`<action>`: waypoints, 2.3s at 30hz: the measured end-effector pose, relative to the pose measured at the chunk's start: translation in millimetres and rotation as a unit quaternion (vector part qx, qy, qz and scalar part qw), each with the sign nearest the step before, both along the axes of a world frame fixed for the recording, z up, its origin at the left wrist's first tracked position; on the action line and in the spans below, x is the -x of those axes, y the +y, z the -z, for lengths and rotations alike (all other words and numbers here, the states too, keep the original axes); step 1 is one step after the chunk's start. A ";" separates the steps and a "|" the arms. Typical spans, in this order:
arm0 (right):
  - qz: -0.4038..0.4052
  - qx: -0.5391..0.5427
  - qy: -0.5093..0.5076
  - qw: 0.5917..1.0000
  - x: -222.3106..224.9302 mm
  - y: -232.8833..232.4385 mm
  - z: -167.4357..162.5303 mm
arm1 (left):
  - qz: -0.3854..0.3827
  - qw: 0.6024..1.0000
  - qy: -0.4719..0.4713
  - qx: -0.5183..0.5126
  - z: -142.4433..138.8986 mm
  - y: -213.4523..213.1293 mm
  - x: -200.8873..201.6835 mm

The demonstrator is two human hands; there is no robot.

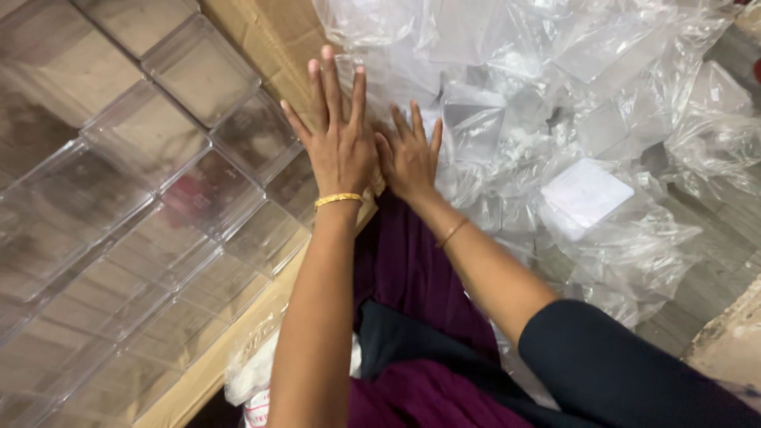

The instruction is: The person sits on the floor in front of a large cardboard box filled with clear plastic boxes. They pull boxes out one at a time, tear off the surrounding plastic bags and wrapping by hand, and stack the unwrapped boxes back into the carton.

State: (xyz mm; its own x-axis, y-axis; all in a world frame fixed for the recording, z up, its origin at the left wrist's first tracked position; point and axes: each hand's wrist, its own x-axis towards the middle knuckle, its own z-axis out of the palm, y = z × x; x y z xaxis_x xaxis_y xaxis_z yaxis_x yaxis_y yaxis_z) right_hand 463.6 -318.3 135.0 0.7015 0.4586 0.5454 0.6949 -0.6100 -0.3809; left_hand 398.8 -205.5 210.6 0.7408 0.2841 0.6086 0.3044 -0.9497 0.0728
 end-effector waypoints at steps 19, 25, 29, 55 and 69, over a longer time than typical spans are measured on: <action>-0.003 0.099 -0.006 0.995 -57.1 0.1 -17.6 | 0.080 0.956 -0.188 0.211 12.7 -24.1 16.3; 0.011 -0.071 0.110 0.991 -32.6 31.1 -47.8 | 0.112 0.933 -0.210 0.271 11.8 -25.6 16.3; -0.129 -0.243 0.122 0.954 4.7 36.5 -69.1 | 0.204 0.907 -0.148 0.338 9.3 1.0 40.1; -0.246 0.045 0.191 0.949 112.3 56.0 -53.5 | -0.242 0.943 -0.045 0.225 57.1 84.6 266.7; -0.262 0.028 0.132 0.955 97.9 52.3 -41.5 | -0.246 0.946 -0.056 0.205 66.5 82.0 262.2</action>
State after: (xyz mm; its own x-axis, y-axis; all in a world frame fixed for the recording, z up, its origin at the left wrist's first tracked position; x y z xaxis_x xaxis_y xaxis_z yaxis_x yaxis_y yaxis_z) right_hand 365.7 -266.0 176.5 0.4766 0.8087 0.3449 0.7950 -0.2289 -0.5618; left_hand 136.6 -123.4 144.0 0.3945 0.8072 0.4391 0.6708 -0.5795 0.4628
